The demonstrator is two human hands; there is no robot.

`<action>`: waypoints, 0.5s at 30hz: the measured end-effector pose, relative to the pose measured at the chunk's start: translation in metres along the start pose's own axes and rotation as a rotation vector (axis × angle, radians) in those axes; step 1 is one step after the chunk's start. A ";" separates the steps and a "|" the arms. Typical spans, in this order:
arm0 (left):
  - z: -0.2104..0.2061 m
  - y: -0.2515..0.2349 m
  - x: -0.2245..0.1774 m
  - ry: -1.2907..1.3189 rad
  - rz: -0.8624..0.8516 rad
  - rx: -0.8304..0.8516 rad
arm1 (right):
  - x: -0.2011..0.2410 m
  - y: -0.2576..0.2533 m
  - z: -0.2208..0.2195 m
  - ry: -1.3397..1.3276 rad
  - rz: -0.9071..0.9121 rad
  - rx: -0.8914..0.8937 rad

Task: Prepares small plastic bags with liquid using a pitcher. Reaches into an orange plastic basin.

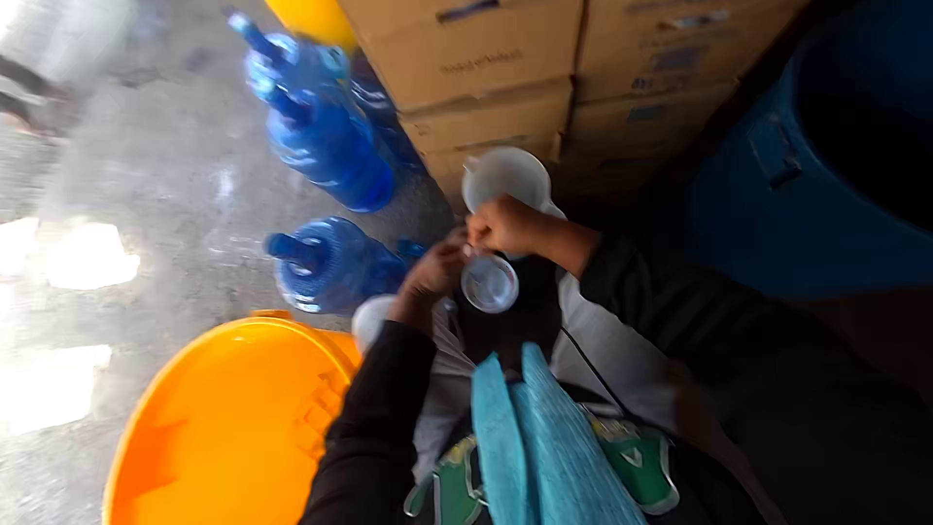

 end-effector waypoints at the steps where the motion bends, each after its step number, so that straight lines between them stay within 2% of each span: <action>1: 0.001 0.000 -0.001 -0.011 -0.006 -0.008 | 0.004 0.001 0.000 0.033 0.023 0.004; 5: 0.004 -0.002 -0.007 0.060 0.000 0.080 | 0.003 -0.008 -0.010 0.026 0.072 -0.030; 8: 0.002 0.000 -0.013 -0.070 -0.024 0.071 | 0.007 -0.006 -0.010 -0.017 -0.037 -0.095; 13: -0.001 0.013 -0.020 -0.305 -0.062 -0.077 | -0.002 0.004 -0.023 -0.203 -0.283 -0.217; 15: -0.002 0.013 -0.021 -0.347 -0.095 -0.160 | -0.004 0.007 -0.024 -0.167 -0.324 -0.194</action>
Point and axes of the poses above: each hand's wrist, its own y-axis away from the middle knuckle, its own z-axis out of the back of the hand, x = y × z, the point moved 7 cm from there along -y, towards the middle knuckle, and after that the axes turned 10 degrees about y, right-handed, at the moved point
